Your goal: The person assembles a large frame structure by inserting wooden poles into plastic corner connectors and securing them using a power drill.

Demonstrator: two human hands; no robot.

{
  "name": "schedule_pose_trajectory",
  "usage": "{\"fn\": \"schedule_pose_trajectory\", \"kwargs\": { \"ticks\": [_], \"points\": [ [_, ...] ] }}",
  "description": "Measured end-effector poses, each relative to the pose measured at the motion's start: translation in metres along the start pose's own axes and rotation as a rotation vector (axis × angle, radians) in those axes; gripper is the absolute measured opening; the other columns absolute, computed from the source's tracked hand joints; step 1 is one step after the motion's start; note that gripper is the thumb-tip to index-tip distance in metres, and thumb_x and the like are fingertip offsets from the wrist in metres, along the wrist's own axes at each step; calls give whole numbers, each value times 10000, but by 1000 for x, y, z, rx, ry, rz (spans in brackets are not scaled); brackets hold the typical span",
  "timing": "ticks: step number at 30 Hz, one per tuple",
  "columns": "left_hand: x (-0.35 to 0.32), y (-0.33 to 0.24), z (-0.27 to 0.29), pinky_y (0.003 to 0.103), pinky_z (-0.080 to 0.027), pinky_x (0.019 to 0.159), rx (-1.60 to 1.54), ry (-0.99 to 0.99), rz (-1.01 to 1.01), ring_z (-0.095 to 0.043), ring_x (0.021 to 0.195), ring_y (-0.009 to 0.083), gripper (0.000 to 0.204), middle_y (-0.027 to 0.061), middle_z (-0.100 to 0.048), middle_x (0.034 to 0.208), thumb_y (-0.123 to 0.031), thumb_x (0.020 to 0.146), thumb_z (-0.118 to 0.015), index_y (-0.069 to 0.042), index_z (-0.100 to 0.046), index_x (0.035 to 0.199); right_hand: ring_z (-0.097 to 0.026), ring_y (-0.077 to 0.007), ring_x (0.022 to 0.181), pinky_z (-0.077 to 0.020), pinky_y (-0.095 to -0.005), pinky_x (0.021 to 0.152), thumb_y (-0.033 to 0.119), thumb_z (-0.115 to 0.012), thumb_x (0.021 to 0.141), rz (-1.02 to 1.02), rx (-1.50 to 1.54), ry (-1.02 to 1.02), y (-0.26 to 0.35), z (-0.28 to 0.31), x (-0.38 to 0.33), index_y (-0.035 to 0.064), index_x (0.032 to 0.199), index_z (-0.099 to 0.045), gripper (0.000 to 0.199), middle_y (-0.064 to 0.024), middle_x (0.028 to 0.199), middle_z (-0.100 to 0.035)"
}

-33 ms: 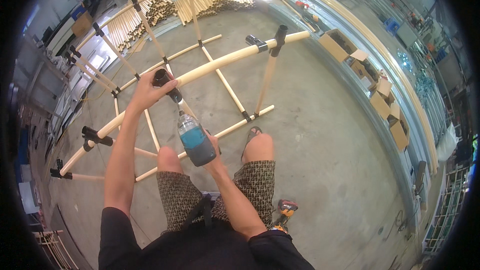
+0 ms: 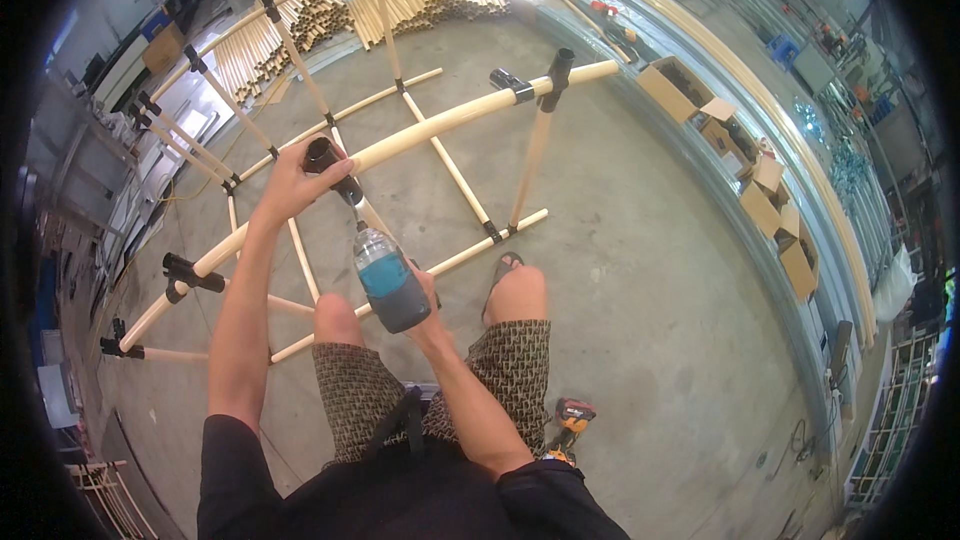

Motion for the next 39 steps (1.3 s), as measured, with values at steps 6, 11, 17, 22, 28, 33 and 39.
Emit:
{"fn": "schedule_pose_trajectory", "kwargs": {
  "ticks": [6, 11, 17, 22, 28, 33, 39],
  "points": [
    [-2, -6, 2, 245, -427, 602, 21, 12, 28, -550, 654, 55, 312, 9, -672, 734, -326, 842, -787, -36, -675, 872, -590, -120, 651, -493, -293, 609, 90, -757, 771, -74, 21, 19, 0, -2, 4, 21, 983, -627, 258, -45, 758, -654],
    [-1, -2, 4, 248, -423, 601, 55, -5, 10, -542, 653, 62, 303, 8, -654, 716, -319, 839, -788, -37, -682, 875, -610, -166, 680, -502, -318, 627, 93, -757, 774, 85, -171, -24, 37, 2, 11, 15, 978, -613, 262, -70, 803, -668],
    [-4, -4, 6, 238, -469, 643, 140, 11, 12, -589, 699, 65, 292, 13, -676, 755, -287, 856, -773, -18, -673, 906, -636, -228, 755, -505, -332, 721, 114, -728, 804, 77, -181, 32, 40, 10, 10, 25, 1132, -636, 352, -117, 820, -660],
    [-5, -5, 1, 271, -458, 625, 110, -45, -2, -588, 664, 97, 336, 29, -670, 720, -351, 829, -778, -33, -678, 871, -634, -226, 723, -510, -337, 704, 131, -745, 793, 73, -202, 68, 32, 13, 12, 18, 1155, -613, 401, -117, 816, -662],
    [-2, -3, -7, 300, -462, 612, 172, -133, -2, -597, 641, 131, 390, 46, -669, 701, -420, 798, -771, -39, -689, 817, -625, -182, 701, -513, -329, 682, 125, -759, 783, 133, -143, 126, 25, 22, 17, 17, 1178, -598, 440, -117, 814, -675],
    [2, 1, -7, 303, -460, 609, 168, -134, 47, -592, 637, 123, 376, 37, -658, 680, -403, 789, -789, -37, -709, 821, -625, -170, 679, -513, -314, 671, 119, -770, 778, 161, -99, 128, 24, 18, 17, 15, 1236, -584, 505, -90, 786, -681],
    [-5, -1, -4, 258, -492, 628, 75, -125, 141, -627, 670, 81, 267, 21, -689, 724, -268, 838, -777, -12, -701, 830, -680, -410, 900, -547, -414, 756, 174, -793, 711, 132, -131, 110, 32, 16, 14, 53, 1282, -567, 626, -223, 934, -690]
  ]
}}
Point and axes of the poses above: each hand's wrist, its own x-axis towards the middle knuckle, its own z-axis out of the back of the hand, y = z × x, the point moved 2 cm from there along x, towards the middle knuckle
